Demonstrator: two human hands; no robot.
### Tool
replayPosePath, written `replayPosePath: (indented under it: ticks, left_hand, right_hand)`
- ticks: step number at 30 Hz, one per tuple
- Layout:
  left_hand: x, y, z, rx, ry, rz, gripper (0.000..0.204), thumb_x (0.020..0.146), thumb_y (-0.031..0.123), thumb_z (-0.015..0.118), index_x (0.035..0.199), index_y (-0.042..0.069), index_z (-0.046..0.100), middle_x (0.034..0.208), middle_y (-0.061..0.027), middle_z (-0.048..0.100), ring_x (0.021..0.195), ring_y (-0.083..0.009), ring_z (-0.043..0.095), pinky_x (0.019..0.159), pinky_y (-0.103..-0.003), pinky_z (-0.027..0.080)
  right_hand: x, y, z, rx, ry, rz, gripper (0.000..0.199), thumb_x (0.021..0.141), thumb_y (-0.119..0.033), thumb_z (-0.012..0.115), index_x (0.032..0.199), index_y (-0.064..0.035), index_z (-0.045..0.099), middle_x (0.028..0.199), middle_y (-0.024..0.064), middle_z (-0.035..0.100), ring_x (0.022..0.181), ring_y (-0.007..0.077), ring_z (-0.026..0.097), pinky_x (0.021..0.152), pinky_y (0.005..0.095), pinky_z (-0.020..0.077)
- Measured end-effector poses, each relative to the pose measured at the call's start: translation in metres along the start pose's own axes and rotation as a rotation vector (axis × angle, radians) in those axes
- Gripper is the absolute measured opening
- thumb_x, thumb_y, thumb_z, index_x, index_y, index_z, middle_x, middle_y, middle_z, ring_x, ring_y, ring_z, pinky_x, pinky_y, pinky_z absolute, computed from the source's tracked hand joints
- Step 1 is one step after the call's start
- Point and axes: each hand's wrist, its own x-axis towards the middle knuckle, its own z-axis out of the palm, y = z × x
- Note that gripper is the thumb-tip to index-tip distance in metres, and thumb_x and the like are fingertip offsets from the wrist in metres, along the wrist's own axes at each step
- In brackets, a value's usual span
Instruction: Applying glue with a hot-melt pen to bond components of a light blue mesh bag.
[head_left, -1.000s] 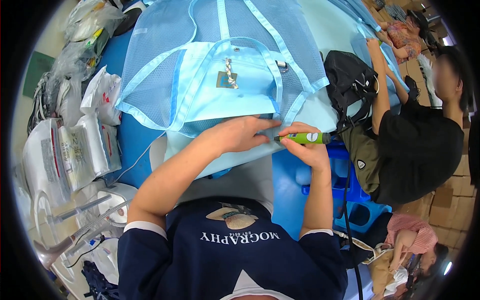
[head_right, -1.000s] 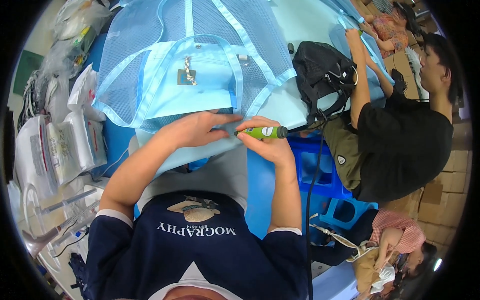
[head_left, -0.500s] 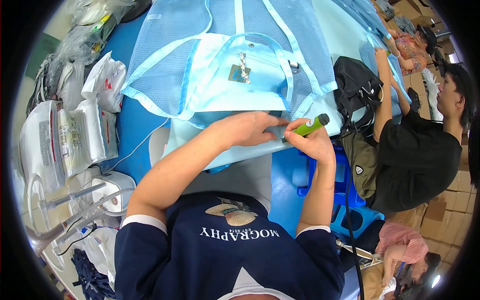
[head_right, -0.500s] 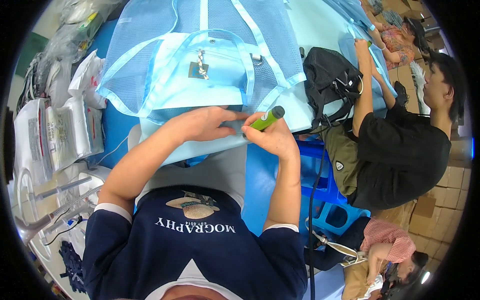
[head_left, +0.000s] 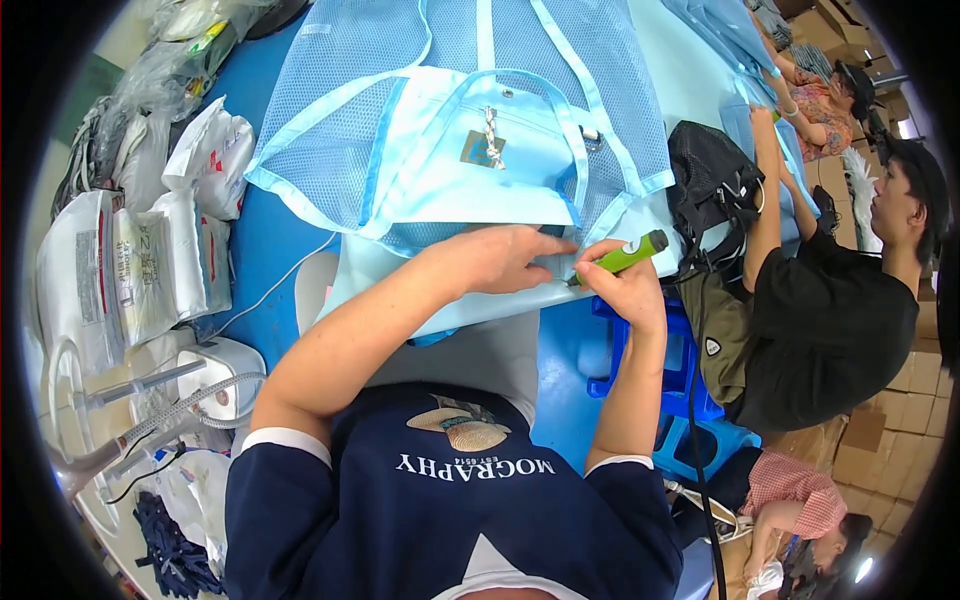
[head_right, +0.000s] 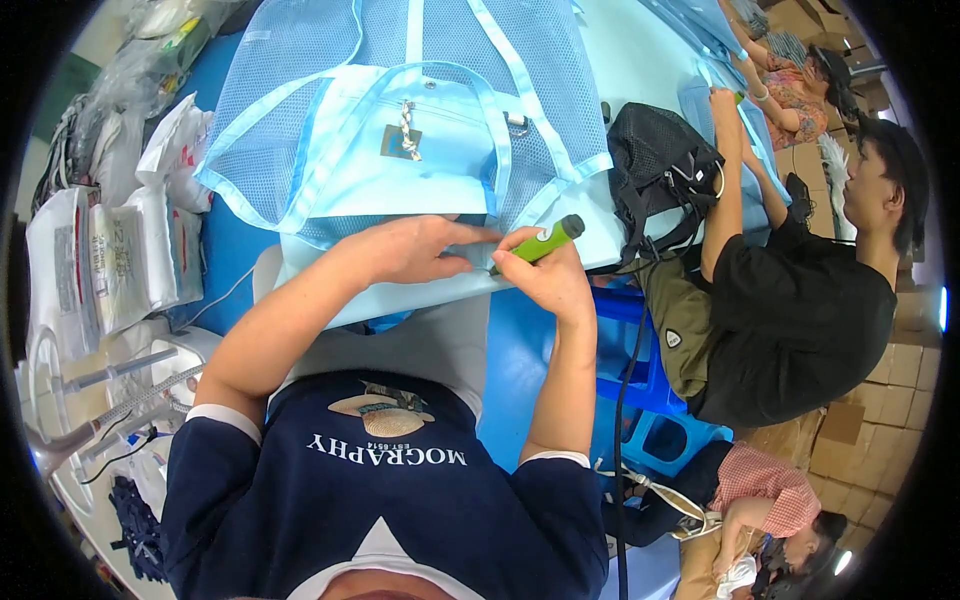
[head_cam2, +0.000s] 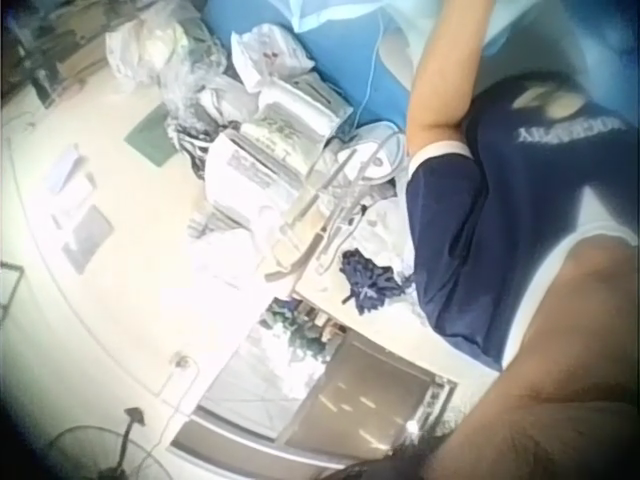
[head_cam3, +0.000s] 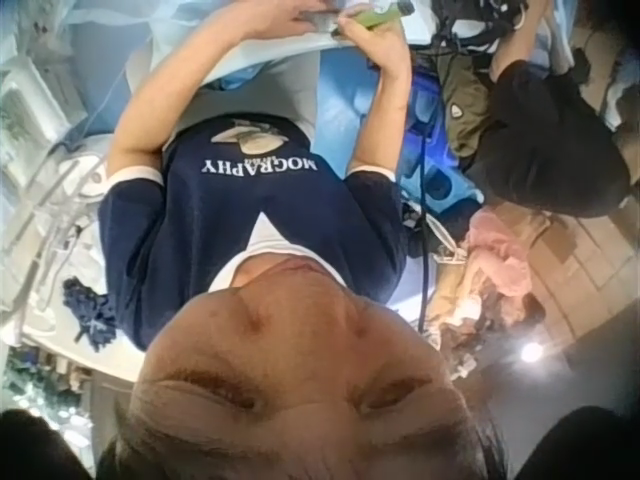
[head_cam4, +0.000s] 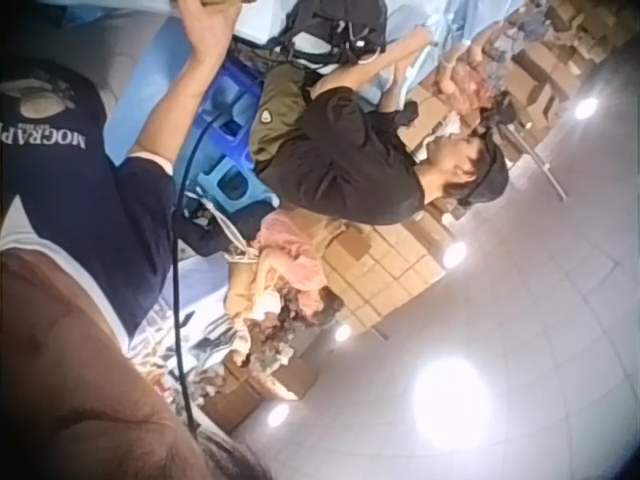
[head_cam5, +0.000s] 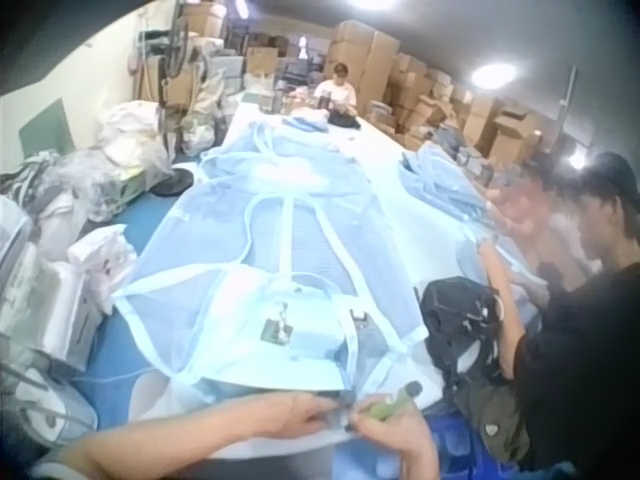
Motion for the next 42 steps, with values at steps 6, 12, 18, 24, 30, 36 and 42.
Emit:
replayPosePath:
  ticks: [6, 12, 18, 24, 30, 36, 42]
  left_hand:
    - [0.0, -0.001, 0.001, -0.049, 0.008, -0.004, 0.053, 0.083, 0.015, 0.061, 0.136, 0.021, 0.053, 0.105, -0.0194, 0.066, 0.09, -0.0348, 0.065, 0.081, -0.041, 0.05]
    - [0.0, 0.002, -0.003, -0.001, 0.011, 0.002, 0.052, 0.083, 0.015, 0.062, 0.135, 0.019, 0.055, 0.105, -0.0198, 0.066, 0.09, -0.034, 0.065, 0.08, -0.04, 0.05]
    - [-0.003, 0.004, -0.002, -0.026, 0.045, -0.006, 0.052, 0.083, 0.018, 0.064, 0.134, 0.023, 0.056, 0.095, -0.0181, 0.061, 0.084, -0.0332, 0.064, 0.077, -0.039, 0.05]
    - [-0.004, 0.016, -0.012, -0.002, -0.029, -0.06, 0.051, 0.085, 0.018, 0.061, 0.136, 0.017, 0.053, 0.106, -0.0184, 0.066, 0.092, -0.0349, 0.064, 0.083, -0.04, 0.05]
    - [-0.004, 0.013, -0.009, -0.007, -0.002, -0.016, 0.05, 0.086, 0.018, 0.063, 0.135, 0.018, 0.053, 0.105, -0.0189, 0.066, 0.091, -0.0335, 0.065, 0.083, -0.04, 0.05]
    - [-0.003, 0.015, -0.011, 0.011, -0.016, -0.056, 0.052, 0.084, 0.017, 0.064, 0.135, 0.018, 0.053, 0.105, -0.0207, 0.066, 0.091, -0.0333, 0.065, 0.083, -0.04, 0.05]
    - [-0.003, 0.013, -0.011, -0.027, -0.001, -0.043, 0.051, 0.084, 0.018, 0.064, 0.134, 0.017, 0.054, 0.106, -0.0202, 0.067, 0.091, -0.0334, 0.065, 0.083, -0.04, 0.05]
  right_hand:
    - [-0.003, -0.001, 0.008, 0.186, 0.148, -0.026, 0.012, 0.081, -0.012, 0.072, 0.086, -0.0017, 0.067, 0.07, 0.0015, 0.062, 0.062, 0.0078, 0.055, 0.055, 0.0222, 0.043]
    - [-0.001, -0.001, -0.001, -0.03, 0.015, -0.001, 0.008, 0.082, -0.008, 0.069, 0.086, -0.0012, 0.067, 0.074, 0.0042, 0.064, 0.064, 0.01, 0.059, 0.056, 0.0229, 0.046]
    - [-0.006, 0.0, 0.008, 0.093, 0.103, -0.031, 0.008, 0.081, -0.008, 0.07, 0.086, -0.002, 0.067, 0.072, 0.0013, 0.062, 0.061, 0.0087, 0.055, 0.053, 0.0214, 0.0409]
    - [-0.009, 0.014, 0.005, 0.302, 0.245, -0.093, 0.008, 0.083, -0.008, 0.069, 0.087, -0.0017, 0.066, 0.073, 0.0016, 0.063, 0.061, 0.0071, 0.056, 0.054, 0.02, 0.043]
    - [-0.022, 0.021, 0.001, 0.196, 0.284, -0.131, 0.007, 0.083, -0.005, 0.068, 0.088, -0.0015, 0.067, 0.074, 0.0018, 0.063, 0.064, 0.0064, 0.056, 0.056, 0.02, 0.0427]
    - [-0.021, 0.013, 0.005, 0.183, 0.215, -0.133, 0.008, 0.081, -0.003, 0.07, 0.088, -0.002, 0.067, 0.076, -0.0002, 0.061, 0.067, 0.0053, 0.053, 0.059, 0.0199, 0.0409]
    - [-0.014, 0.023, 0.008, 0.128, 0.317, -0.171, 0.01, 0.081, -0.003, 0.071, 0.09, -0.0015, 0.067, 0.079, 0.0004, 0.062, 0.068, 0.0063, 0.054, 0.059, 0.0206, 0.0426]
